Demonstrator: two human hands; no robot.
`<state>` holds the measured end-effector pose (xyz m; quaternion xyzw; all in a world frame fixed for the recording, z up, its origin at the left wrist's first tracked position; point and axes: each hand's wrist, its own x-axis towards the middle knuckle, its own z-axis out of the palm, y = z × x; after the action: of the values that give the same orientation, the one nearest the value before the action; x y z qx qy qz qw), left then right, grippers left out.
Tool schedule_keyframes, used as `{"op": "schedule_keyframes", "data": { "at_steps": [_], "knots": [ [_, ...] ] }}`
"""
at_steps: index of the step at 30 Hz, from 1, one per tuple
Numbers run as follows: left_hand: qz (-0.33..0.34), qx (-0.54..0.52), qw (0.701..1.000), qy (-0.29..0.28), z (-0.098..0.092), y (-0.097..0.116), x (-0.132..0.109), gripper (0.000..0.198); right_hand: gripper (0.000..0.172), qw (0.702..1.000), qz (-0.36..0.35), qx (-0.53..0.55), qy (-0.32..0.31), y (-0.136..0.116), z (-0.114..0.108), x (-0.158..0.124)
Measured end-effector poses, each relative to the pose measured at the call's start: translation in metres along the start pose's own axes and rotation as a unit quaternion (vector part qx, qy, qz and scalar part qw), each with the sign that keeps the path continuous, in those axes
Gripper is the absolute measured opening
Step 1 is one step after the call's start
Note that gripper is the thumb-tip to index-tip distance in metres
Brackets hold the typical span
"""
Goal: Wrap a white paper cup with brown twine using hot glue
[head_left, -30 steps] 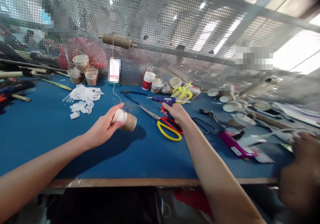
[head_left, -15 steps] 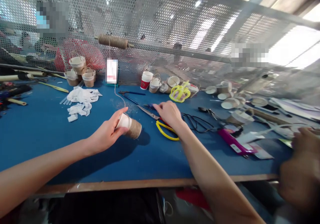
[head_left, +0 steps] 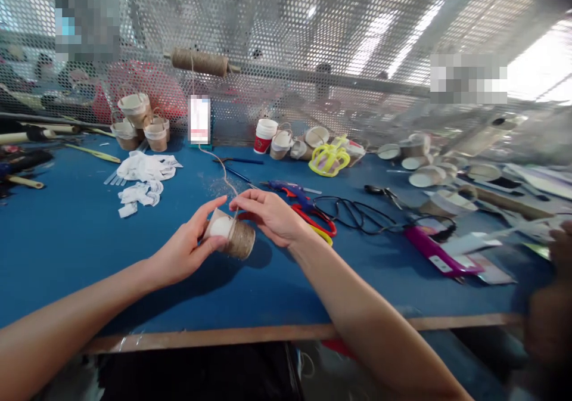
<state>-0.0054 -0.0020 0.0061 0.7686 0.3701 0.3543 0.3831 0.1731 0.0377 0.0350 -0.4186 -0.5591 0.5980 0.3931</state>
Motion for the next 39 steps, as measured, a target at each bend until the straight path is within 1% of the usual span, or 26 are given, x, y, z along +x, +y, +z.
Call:
{"op": "schedule_keyframes", "data": {
  "at_steps": [2,6,9,14,19,25,31,39],
  "knots": [
    [-0.011,-0.022,1.000,0.002,0.000,0.002,-0.001,0.053,0.017,1.000,-0.015,0.001,0.020,0.000,0.000,-0.003],
    [-0.027,-0.063,0.998,-0.002,0.001,0.006,-0.001,0.052,0.016,0.996,-0.052,-0.040,0.061,-0.001,0.002,-0.009],
    [-0.042,-0.096,0.994,0.003,0.001,0.007,-0.001,0.051,0.016,0.992,-0.075,-0.058,0.079,-0.001,0.004,-0.012],
    [-0.079,-0.148,0.986,0.001,0.001,0.008,0.001,0.050,0.018,0.988,-0.098,-0.081,0.090,-0.002,0.004,-0.016],
    [-0.097,-0.160,0.982,-0.014,0.000,0.011,0.000,0.051,0.017,0.984,-0.112,-0.103,0.090,-0.002,0.004,-0.016],
    [-0.062,-0.145,0.987,-0.019,0.001,0.010,-0.004,0.050,0.016,0.979,-0.117,-0.138,0.096,0.001,0.004,-0.015],
    [-0.039,-0.142,0.989,-0.029,0.000,0.011,-0.008,0.049,0.015,0.983,-0.099,-0.127,0.090,0.003,0.006,-0.015],
    [-0.005,-0.073,0.997,-0.021,-0.003,0.010,-0.010,0.047,0.015,0.985,-0.084,-0.130,0.081,0.004,0.007,-0.016]
  ]
}}
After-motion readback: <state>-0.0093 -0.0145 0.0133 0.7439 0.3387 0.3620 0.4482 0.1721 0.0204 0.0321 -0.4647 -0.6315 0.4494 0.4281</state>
